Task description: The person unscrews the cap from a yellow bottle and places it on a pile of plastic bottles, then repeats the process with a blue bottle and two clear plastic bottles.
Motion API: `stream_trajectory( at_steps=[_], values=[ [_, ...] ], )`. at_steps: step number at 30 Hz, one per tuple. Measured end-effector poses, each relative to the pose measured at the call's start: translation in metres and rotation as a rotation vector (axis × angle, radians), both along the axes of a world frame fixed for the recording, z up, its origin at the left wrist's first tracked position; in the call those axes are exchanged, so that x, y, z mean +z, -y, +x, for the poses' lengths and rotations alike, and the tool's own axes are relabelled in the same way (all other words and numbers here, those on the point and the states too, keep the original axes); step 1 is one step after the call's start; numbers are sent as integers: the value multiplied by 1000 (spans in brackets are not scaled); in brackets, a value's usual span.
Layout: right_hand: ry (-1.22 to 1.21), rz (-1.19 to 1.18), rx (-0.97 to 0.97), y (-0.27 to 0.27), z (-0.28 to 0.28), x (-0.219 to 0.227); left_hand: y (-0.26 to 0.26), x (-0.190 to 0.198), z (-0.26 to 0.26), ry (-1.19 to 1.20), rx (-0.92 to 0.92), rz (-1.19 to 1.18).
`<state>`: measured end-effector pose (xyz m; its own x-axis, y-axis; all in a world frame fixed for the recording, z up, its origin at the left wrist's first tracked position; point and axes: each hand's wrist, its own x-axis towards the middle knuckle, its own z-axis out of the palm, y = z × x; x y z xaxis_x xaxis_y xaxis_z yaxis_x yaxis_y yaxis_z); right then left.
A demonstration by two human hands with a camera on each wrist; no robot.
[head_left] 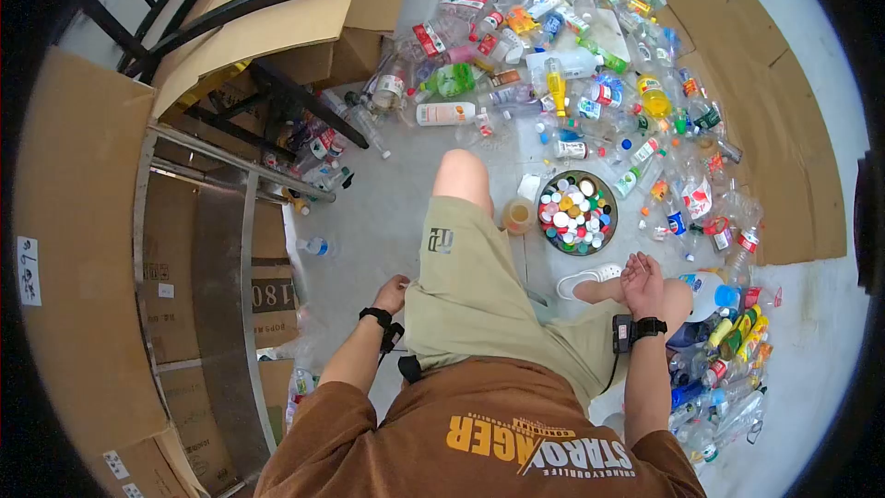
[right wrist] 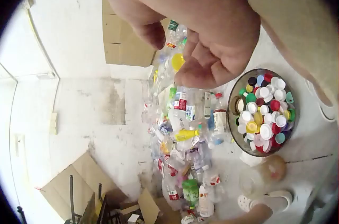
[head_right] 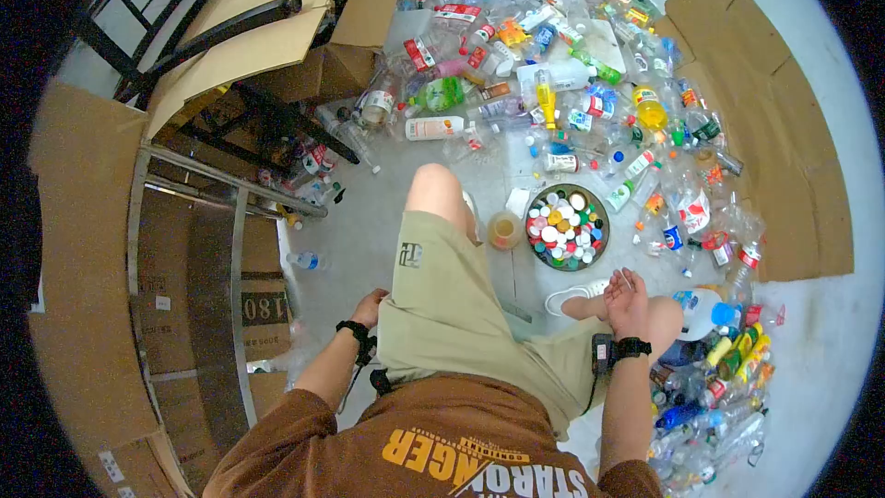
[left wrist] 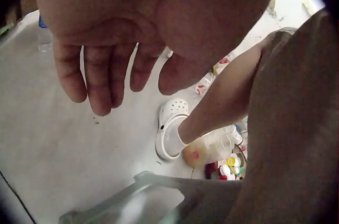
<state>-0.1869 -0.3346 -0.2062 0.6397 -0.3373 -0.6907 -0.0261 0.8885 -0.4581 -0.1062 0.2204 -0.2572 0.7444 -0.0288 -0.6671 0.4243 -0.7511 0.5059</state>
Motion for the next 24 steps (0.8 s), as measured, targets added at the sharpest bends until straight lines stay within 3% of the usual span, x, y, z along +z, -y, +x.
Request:
stream_trajectory(
  at_steps=[1,3,7,10,13,14,16,18,19,20,21,24],
  values=[
    [3,-3,4,0,-1,-1,5,13,-2,11,-23,26],
    [5,-8,13,0,-2,-1,-11,-15,-15,-9,-47,71],
    [-1,-8,18,0,4,-1,-30,-19,-52,-57,-47,158],
    [3,-31,47,0,8,-3,-110,-146,-95,34,-396,191],
    [4,-35,57,-1,10,-9,-114,-137,-104,-43,-390,196],
    [2,-33,56,0,11,-9,-108,-130,-103,-88,-291,204],
    [-32,-30,49,-1,13,-6,-62,-57,-80,-181,-93,224],
    [-34,-33,51,-1,12,-5,-81,-125,-75,-156,-9,95],
    [-20,-37,55,1,10,-7,-77,-122,-63,-147,29,37],
    [-8,-38,54,0,8,-9,-77,-119,-50,-132,-95,127],
    [-34,-28,39,-4,7,-6,-50,-90,-14,-119,-224,213],
    [-93,28,24,-9,16,17,-23,-104,70,-51,-180,155]
  ],
)
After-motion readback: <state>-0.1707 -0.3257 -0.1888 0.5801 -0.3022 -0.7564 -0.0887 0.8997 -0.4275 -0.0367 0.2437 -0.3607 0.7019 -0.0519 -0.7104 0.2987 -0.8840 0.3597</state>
